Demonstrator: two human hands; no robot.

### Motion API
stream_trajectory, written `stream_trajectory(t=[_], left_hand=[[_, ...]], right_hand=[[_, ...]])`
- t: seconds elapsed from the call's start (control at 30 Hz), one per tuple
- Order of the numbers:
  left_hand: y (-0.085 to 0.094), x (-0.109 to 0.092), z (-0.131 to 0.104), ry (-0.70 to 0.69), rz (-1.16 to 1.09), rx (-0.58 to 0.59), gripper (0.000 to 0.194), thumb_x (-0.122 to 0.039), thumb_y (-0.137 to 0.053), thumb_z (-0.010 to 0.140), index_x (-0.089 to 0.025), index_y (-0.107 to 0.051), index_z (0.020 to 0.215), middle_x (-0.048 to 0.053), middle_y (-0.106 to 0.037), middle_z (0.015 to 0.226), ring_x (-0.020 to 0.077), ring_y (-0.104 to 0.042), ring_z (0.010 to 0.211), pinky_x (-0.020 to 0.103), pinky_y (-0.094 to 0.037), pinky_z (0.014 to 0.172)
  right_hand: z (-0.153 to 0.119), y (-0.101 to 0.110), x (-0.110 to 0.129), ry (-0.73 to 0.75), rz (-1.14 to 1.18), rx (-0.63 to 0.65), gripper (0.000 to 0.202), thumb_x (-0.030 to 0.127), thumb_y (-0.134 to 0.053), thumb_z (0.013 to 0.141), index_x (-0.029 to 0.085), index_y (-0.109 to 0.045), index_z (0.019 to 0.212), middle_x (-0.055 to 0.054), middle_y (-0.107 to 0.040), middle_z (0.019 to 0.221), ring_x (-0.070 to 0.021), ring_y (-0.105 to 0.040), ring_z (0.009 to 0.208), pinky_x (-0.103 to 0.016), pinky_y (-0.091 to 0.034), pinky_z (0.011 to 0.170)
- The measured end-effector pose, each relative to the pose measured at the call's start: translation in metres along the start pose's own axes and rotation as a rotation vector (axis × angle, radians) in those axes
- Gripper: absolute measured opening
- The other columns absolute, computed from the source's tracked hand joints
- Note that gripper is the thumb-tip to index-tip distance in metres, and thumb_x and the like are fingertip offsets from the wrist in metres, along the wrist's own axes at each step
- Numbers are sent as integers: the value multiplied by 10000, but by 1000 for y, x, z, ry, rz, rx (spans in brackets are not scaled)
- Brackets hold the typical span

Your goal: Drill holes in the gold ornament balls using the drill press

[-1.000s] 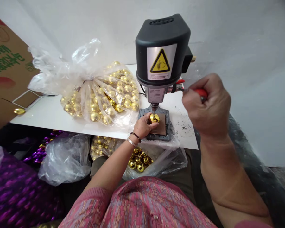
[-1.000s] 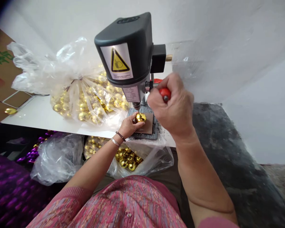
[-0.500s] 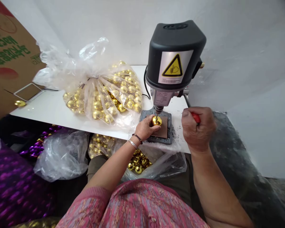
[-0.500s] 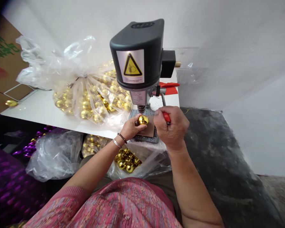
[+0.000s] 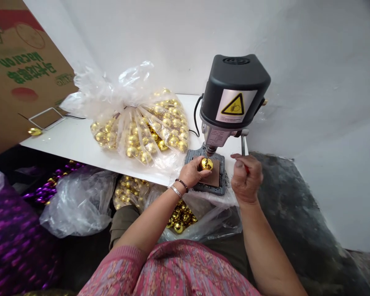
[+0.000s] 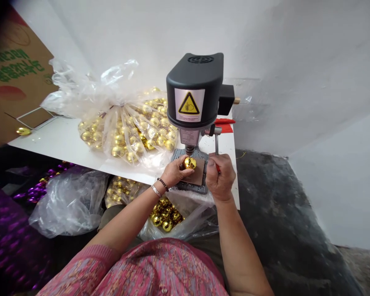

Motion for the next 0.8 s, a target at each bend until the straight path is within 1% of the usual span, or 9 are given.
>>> stream_trajectory(t=[0.1,0.23,0.33,0.4,0.47,0.57,0.63,0.7,0.8], left_hand=[[1,0,-1,6,2,-9,580,-322,-740,772,-208,-585,1320,41,-710,1147,190,-656,988,293,-503,894],[0,-2,0,33,-22,-23,571,-329,-734,766,-206,-592,1306,42,-717,1109,195,-663,958,303,-512,871],[3,-4,-7,15,-102,-30,544,-295,-732,755,-197,-601,1274,31,-715,1067,170,-660,913,277,-522,837],[12,-1,-19,1,-135,-24,553,-299,-739,745,-192,-600,1269,26,-710,1049,157,-653,892,262,-527,822],[24,6,-37,-24,-139,45,584,-330,-745,740,-196,-594,1287,29,-705,1040,154,-648,878,263,-533,810],[42,22,-68,-104,-114,272,650,-380,-781,709,-213,-598,1310,58,-691,1093,134,-635,790,264,-540,743],[59,34,-76,-120,-59,314,663,-402,-799,695,-222,-613,1304,84,-674,1151,112,-615,714,261,-541,694],[84,45,-66,-76,52,171,545,-397,-744,767,-208,-641,1269,96,-685,1134,119,-618,704,280,-548,718],[124,53,-30,45,319,-180,305,-257,-554,908,-161,-701,1157,118,-721,1065,197,-668,904,337,-528,890]], right_hand=[[8,3,4,-39,-19,-1,145,301,-444,874,206,-543,826,-4,-645,751,-109,-612,686,-270,-489,664],[50,15,15,-168,-90,-6,215,348,-494,866,178,-586,773,6,-606,679,-87,-530,607,-243,-402,590],[82,14,9,-421,-13,36,286,401,-495,844,161,-530,695,28,-518,596,-76,-480,559,-229,-353,538],[92,11,5,-527,32,55,300,421,-508,816,159,-505,669,32,-509,596,-75,-478,557,-226,-344,523],[94,9,3,-551,40,54,296,432,-521,798,158,-524,684,29,-526,599,-78,-494,551,-226,-344,513],[90,8,2,-538,47,15,274,411,-517,792,155,-545,698,22,-551,594,-83,-529,531,-229,-358,505],[88,8,4,-526,42,-16,261,393,-509,790,154,-541,689,20,-554,585,-88,-544,520,-235,-368,510],[87,8,5,-520,37,-41,256,390,-508,784,156,-541,688,20,-550,576,-94,-549,515,-244,-376,523],[87,9,5,-528,21,-55,256,394,-504,777,160,-543,681,18,-540,563,-101,-544,515,-255,-381,533]])
Point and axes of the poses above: each hand's wrist, its own z-axis towards the middle knuckle, its own y-axis out of the back of the hand, x = y × z, the point moved 6 cm from there along z, towards the middle knuckle
